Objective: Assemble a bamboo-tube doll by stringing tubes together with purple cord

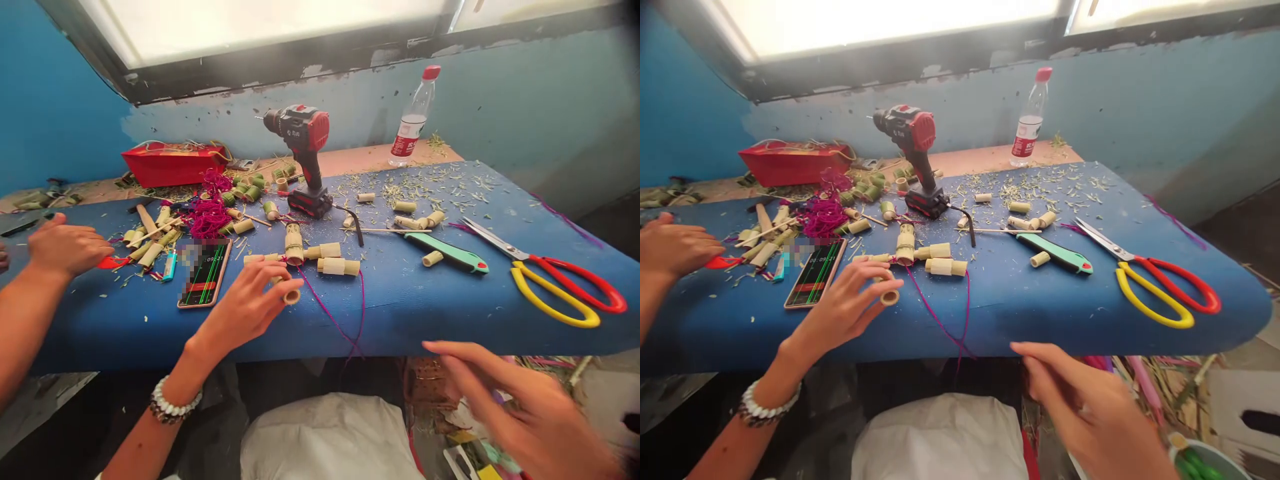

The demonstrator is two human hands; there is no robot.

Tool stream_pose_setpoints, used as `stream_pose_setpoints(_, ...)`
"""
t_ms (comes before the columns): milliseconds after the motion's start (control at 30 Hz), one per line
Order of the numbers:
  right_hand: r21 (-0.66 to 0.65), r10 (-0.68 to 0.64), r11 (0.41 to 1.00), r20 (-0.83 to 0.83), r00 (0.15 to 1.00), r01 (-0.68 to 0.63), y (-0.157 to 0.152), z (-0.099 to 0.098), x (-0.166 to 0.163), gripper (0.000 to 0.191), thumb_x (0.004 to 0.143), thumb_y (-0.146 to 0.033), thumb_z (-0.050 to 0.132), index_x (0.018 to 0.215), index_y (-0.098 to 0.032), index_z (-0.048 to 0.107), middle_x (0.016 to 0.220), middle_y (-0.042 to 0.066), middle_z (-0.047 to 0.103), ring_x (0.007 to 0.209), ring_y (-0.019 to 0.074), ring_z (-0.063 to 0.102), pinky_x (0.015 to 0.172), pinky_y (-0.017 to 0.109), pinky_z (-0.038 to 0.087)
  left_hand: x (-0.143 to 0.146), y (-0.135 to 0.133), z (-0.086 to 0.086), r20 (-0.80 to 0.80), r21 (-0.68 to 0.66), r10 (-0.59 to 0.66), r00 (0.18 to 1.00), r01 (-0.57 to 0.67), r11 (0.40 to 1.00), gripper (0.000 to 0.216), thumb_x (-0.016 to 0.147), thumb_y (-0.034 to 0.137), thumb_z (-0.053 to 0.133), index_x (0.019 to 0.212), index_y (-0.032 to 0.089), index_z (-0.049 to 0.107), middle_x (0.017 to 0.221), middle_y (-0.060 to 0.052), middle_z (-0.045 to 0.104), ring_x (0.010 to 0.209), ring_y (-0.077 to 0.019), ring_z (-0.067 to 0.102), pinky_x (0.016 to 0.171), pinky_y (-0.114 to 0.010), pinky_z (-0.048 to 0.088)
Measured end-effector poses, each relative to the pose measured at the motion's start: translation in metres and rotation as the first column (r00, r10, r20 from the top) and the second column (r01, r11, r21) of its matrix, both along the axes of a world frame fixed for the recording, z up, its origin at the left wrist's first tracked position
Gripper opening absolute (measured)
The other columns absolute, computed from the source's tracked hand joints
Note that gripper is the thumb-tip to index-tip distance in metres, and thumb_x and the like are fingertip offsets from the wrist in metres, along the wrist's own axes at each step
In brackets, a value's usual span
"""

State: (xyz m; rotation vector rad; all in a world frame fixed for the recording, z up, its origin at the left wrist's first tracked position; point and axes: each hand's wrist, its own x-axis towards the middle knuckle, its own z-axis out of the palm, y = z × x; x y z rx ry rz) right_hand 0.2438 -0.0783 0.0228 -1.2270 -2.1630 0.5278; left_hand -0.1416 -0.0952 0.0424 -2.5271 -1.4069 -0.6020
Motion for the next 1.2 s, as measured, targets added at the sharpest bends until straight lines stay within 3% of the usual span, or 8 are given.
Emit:
stream_pose_setpoints(100,-0.089,0.221,0.969,-0.102,0.97,-0.23,0.01,0.002,-0.049,0.022,0.107,-0.03,0.051,0.108,-0.026,0.073,0.072,-0.005,0.068,0.052,0.0074,0.057,0.049,0.016,0.043,0.008,-0.009,-0.022,-0.099,0.037,0.03,0.995,-0.026,0.999,0.044,0.096,0.0,0.055,0.132,0.023,0.063,0.124,-0.009,0.067,0.129,-0.026,0.06,0.12,-0.055,0.044)
stream_pose_setpoints(267,-0.177,0.304,0.923,-0.211,0.929,-0.343,0.015,-0.01,-0.102,0.018,0.106,-0.023,0.052,0.109,-0.023,0.07,0.067,-0.006,0.062,0.051,0.008,0.05,0.048,0.018,0.038,0.009,-0.034,-0.042,0.057,-0.051,0.097,0.994,-0.094,0.994,0.053,0.093,-0.005,0.05,0.136,0.024,0.06,0.136,-0.01,0.066,0.142,-0.0251,0.055,0.12,-0.051,0.048)
stream_pose_setpoints(400,-0.194,0.268,0.927,-0.256,0.929,-0.321,0.016,-0.023,-0.113,0.018,0.105,-0.021,0.052,0.109,-0.021,0.07,0.064,-0.006,0.058,0.05,0.0084,0.05,0.048,0.018,0.039,0.012,-0.046,-0.049,0.331,-0.13,0.113,0.937,-0.074,0.989,0.048,0.094,-0.004,0.047,0.135,0.019,0.055,0.144,-0.015,0.062,0.149,-0.0255,0.049,0.119,-0.05,0.05)
stream_pose_setpoints(533,-0.133,0.253,0.945,-0.281,0.926,-0.299,0.017,-0.024,-0.13,0.017,0.104,-0.017,0.053,0.109,-0.02,0.069,0.064,-0.007,0.058,0.049,0.0076,0.051,0.052,0.018,0.041,0.012,-0.044,-0.049,0.452,-0.059,0.255,0.855,-0.256,0.965,0.033,0.095,0.005,0.06,0.125,0.019,0.06,0.132,-0.013,0.066,0.127,-0.0234,0.063,0.106,-0.043,0.056)
stream_pose_setpoints(700,0.0,0.285,0.956,-0.256,0.924,-0.295,0.014,-0.019,-0.163,0.019,0.104,-0.015,0.052,0.108,-0.016,0.071,0.072,-0.003,0.07,0.047,0.0066,0.052,0.05,0.022,0.037,0.013,-0.037,-0.05,0.481,0.038,0.363,0.798,-0.433,0.901,0.024,0.093,0.004,0.07,0.107,0.023,0.07,0.096,-0.001,0.073,0.09,-0.0148,0.066,0.086,-0.03,0.054)
stream_pose_setpoints(800,0.044,0.268,0.963,-0.224,0.937,-0.265,0.017,-0.022,-0.173,0.021,0.105,-0.017,0.052,0.11,-0.016,0.073,0.08,-0.001,0.075,0.049,0.0068,0.057,0.052,0.023,0.038,0.014,-0.033,-0.053,0.464,0.013,0.428,0.776,-0.488,0.873,0.023,0.099,0.009,0.063,0.115,0.023,0.071,0.102,-0.003,0.072,0.092,-0.0161,0.068,0.087,-0.031,0.052)
stream_pose_setpoints(967,0.199,0.09,0.977,-0.048,0.995,-0.078,0.033,-0.028,-0.17,0.024,0.109,-0.023,0.051,0.11,-0.012,0.073,0.08,0.001,0.076,0.057,0.0096,0.066,0.058,0.025,0.04,0.016,-0.022,-0.05,0.421,-0.05,0.471,0.775,-0.499,0.865,0.023,0.102,0.022,0.059,0.123,0.022,0.068,0.112,-0.008,0.065,0.101,-0.0206,0.066,0.09,-0.033,0.052)
stream_pose_setpoints(1200,0.172,0.098,0.98,0.018,0.995,-0.099,0.04,-0.034,-0.176,0.032,0.113,-0.032,0.046,0.107,-0.014,0.072,0.077,0.0,0.075,0.055,0.0107,0.067,0.055,0.028,0.038,0.02,-0.013,-0.051,0.433,-0.113,0.435,0.789,-0.431,0.895,0.026,0.099,0.019,0.058,0.124,0.022,0.064,0.113,-0.008,0.061,0.101,-0.0218,0.064,0.092,-0.036,0.052)
